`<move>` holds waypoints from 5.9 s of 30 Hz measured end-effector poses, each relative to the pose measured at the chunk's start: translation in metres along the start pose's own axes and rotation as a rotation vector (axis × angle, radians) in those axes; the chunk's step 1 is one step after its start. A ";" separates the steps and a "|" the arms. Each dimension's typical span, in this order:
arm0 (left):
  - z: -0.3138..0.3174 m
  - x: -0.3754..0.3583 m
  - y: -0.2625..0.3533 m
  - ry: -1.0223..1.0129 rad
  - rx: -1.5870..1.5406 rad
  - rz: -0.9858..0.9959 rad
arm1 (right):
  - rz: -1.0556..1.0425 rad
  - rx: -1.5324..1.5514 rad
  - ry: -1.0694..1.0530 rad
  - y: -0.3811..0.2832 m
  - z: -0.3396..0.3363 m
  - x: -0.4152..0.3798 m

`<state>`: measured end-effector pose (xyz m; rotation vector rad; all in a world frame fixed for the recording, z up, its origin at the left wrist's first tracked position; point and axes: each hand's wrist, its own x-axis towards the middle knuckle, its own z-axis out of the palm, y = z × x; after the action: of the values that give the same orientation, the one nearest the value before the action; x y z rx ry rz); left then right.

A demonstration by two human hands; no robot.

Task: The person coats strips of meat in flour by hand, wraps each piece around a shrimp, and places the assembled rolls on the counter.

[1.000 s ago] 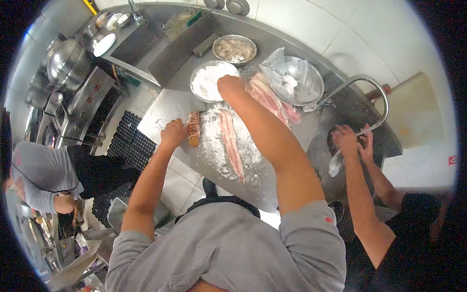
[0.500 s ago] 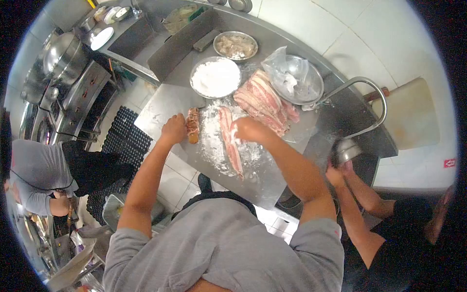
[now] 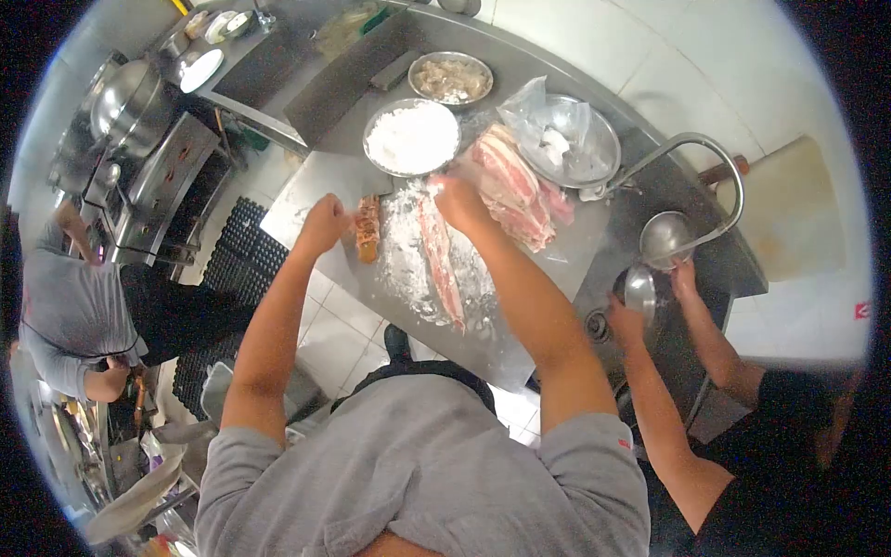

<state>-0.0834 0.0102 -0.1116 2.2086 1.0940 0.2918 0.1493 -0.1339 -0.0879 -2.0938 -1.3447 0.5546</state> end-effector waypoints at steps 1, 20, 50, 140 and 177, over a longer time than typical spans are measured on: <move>-0.008 0.000 0.002 0.028 -0.042 0.010 | -0.053 -0.104 -0.010 0.008 0.006 -0.005; -0.016 0.006 0.090 -0.520 -0.619 0.209 | 0.310 1.173 -0.166 -0.011 0.027 -0.060; 0.061 0.011 0.100 -0.552 -0.860 -0.003 | 0.408 0.912 0.106 0.031 0.039 -0.107; 0.054 -0.021 -0.006 0.548 0.363 0.043 | -0.107 -0.532 -0.143 0.036 -0.105 0.239; 0.069 -0.018 -0.024 0.635 0.275 -0.032 | -0.428 -0.351 -0.323 0.001 -0.048 0.146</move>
<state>-0.0782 -0.0248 -0.1782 2.4001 1.5745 0.9223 0.2387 -0.0124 -0.0571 -1.9359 -2.1408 0.5113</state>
